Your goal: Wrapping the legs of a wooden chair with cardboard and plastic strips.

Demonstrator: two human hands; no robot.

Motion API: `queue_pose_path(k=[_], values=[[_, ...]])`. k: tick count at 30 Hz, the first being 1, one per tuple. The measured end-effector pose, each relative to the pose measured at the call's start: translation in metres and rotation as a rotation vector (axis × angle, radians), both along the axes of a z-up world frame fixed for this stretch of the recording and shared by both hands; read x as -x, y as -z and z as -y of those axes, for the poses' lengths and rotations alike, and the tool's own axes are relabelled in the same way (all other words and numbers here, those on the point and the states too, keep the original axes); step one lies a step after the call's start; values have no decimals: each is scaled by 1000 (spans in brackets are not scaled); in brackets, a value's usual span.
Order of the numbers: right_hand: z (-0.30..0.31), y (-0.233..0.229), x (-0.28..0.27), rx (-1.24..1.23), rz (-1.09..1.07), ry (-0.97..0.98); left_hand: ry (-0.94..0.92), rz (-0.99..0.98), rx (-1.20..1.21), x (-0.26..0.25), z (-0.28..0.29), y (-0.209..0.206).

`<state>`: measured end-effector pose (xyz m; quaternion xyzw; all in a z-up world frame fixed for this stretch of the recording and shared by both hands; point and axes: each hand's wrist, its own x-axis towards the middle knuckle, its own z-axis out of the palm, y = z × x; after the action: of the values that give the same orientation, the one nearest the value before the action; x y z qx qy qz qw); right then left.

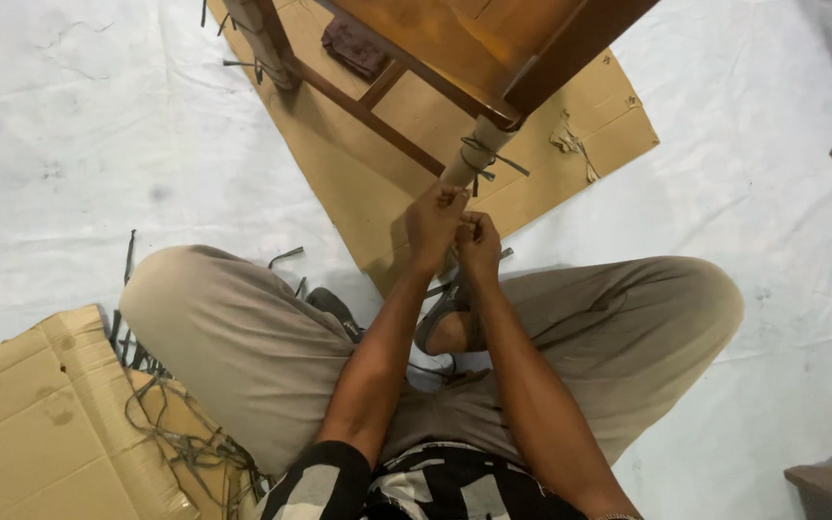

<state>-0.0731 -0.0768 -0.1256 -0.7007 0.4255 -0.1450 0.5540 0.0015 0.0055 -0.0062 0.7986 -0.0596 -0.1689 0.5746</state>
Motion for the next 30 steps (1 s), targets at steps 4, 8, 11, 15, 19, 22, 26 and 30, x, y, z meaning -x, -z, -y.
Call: queue_pose_path(k=[4, 8, 11, 15, 19, 22, 26, 30], values=[[-1, 35, 5, 23, -203, -90, 10, -59, -41, 1, -12, 54], [-12, 53, 13, 117, -415, -270, -1, -21, -187, 2, -38, 87], [-20, 81, 17, 127, -428, -378, -105, 48, -296, 4, -45, 154], [-28, 100, 15, 148, -418, -517, -369, 85, -255, 8, -60, 205], [-51, 79, 11, 82, -408, -540, -430, 51, -260, -1, -92, 201], [-63, 95, 9, 56, -427, -567, -509, -61, -325, -10, -120, 203], [-74, 103, 6, 82, -447, -621, -588, 108, -463, -22, -167, 202], [-83, 104, 7, 56, -450, -621, -544, 158, -658, -38, -218, 203]])
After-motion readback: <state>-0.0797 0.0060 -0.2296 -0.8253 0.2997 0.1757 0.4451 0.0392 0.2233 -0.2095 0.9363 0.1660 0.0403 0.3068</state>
